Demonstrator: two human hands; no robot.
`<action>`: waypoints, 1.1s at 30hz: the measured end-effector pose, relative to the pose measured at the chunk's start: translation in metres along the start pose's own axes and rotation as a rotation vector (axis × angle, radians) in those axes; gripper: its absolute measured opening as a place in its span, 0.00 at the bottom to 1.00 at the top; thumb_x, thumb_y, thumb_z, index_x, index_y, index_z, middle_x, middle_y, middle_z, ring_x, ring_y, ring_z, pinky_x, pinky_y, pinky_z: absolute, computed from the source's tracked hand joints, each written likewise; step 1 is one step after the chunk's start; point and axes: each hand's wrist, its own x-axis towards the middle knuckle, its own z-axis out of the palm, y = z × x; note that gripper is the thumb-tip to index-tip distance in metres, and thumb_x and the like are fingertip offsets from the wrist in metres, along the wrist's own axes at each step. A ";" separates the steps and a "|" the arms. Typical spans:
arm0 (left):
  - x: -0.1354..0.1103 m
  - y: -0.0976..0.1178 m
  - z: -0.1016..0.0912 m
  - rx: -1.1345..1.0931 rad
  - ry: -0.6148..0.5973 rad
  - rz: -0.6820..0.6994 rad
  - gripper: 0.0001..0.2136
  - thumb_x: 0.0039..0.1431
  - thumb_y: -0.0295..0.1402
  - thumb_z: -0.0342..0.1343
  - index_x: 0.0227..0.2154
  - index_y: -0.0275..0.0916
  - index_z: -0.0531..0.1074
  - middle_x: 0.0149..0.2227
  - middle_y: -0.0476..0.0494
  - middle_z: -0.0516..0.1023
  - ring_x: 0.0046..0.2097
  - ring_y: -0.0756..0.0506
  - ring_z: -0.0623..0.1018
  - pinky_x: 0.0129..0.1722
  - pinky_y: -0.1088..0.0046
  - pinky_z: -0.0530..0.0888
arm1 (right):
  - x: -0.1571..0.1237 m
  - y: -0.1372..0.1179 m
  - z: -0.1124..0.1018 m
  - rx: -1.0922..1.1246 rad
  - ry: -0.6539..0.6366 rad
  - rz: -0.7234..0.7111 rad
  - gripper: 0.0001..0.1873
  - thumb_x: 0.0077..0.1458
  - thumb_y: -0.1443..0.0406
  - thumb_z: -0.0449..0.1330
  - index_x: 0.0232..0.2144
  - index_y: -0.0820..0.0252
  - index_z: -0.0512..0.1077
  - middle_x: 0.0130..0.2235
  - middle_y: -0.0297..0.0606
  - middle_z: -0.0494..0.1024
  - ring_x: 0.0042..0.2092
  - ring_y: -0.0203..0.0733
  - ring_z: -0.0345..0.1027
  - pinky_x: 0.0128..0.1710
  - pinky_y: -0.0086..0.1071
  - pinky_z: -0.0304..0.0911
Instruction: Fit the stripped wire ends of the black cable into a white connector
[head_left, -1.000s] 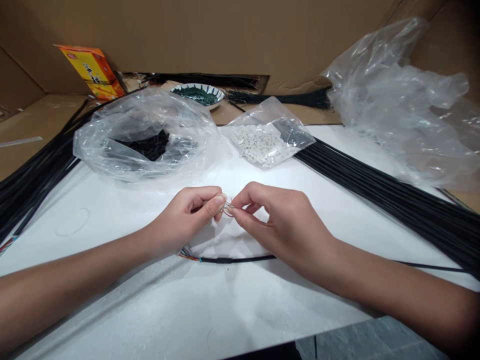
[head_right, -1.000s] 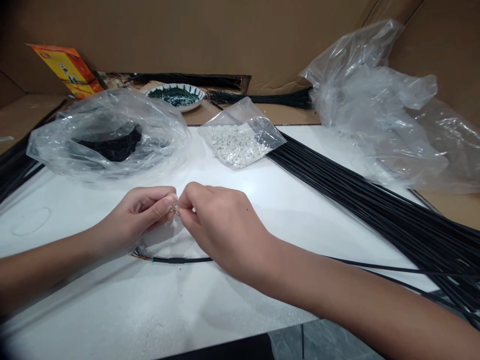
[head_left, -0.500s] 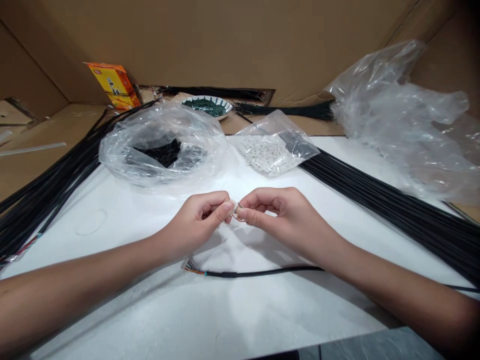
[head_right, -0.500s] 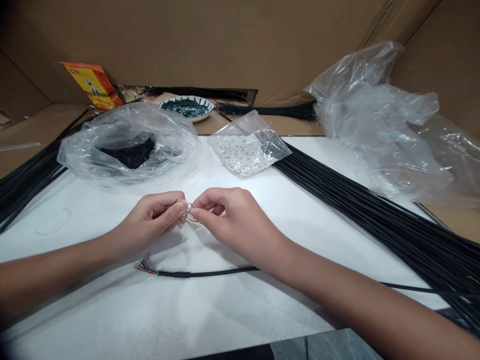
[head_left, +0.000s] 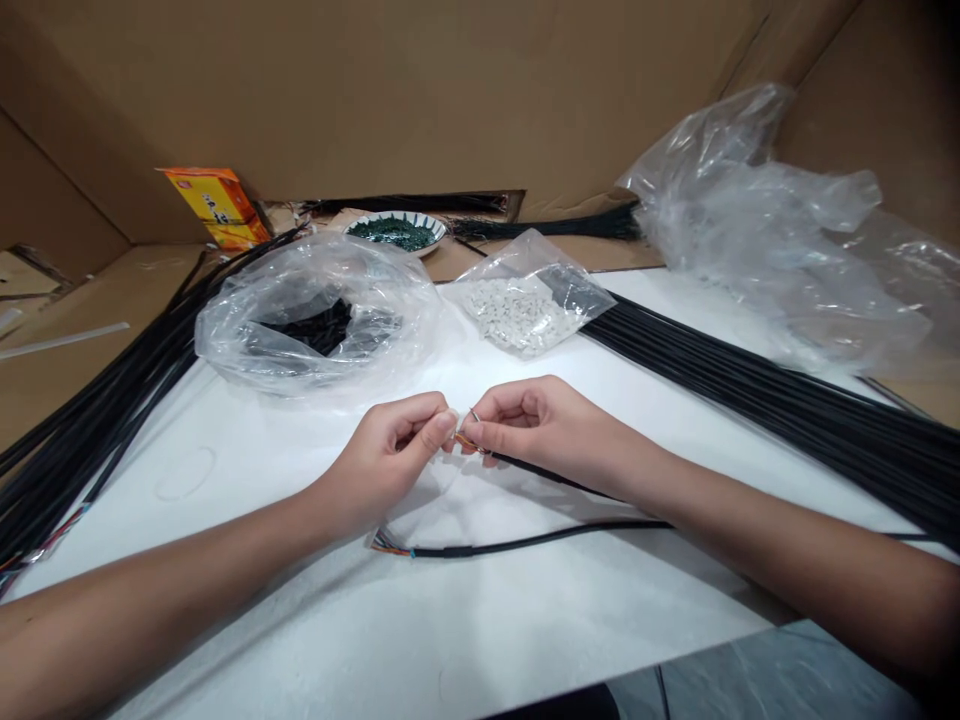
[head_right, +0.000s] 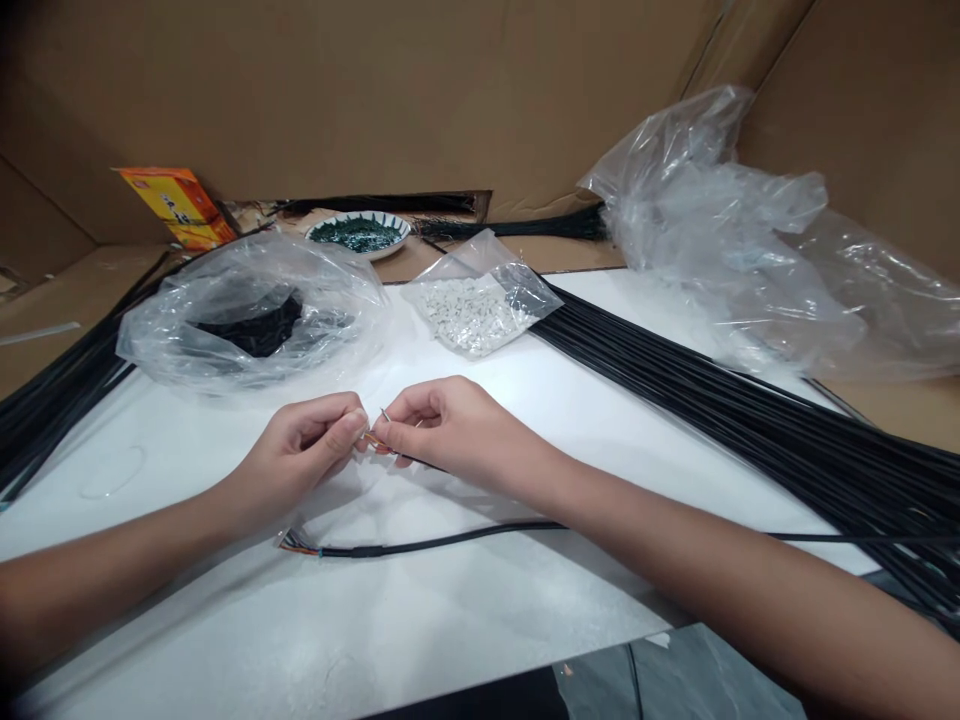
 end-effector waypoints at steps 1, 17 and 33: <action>0.000 0.000 0.000 -0.009 0.001 -0.005 0.17 0.64 0.42 0.46 0.24 0.36 0.63 0.17 0.56 0.53 0.20 0.56 0.52 0.18 0.78 0.49 | -0.001 0.000 0.000 -0.013 0.013 -0.009 0.19 0.52 0.53 0.60 0.31 0.66 0.73 0.30 0.34 0.74 0.31 0.26 0.65 0.32 0.21 0.58; 0.001 -0.001 -0.002 -0.048 -0.031 -0.008 0.19 0.63 0.45 0.47 0.23 0.36 0.63 0.17 0.56 0.54 0.19 0.56 0.53 0.19 0.77 0.51 | -0.013 -0.006 0.009 -0.382 0.196 -0.190 0.13 0.59 0.60 0.54 0.35 0.62 0.74 0.32 0.32 0.77 0.33 0.29 0.74 0.33 0.22 0.62; 0.003 -0.006 -0.003 -0.166 -0.094 0.010 0.19 0.64 0.44 0.48 0.23 0.35 0.62 0.16 0.56 0.55 0.20 0.57 0.53 0.19 0.78 0.50 | -0.014 0.003 0.007 -0.928 0.295 -0.492 0.14 0.63 0.64 0.49 0.37 0.63 0.73 0.34 0.35 0.77 0.33 0.27 0.69 0.31 0.22 0.57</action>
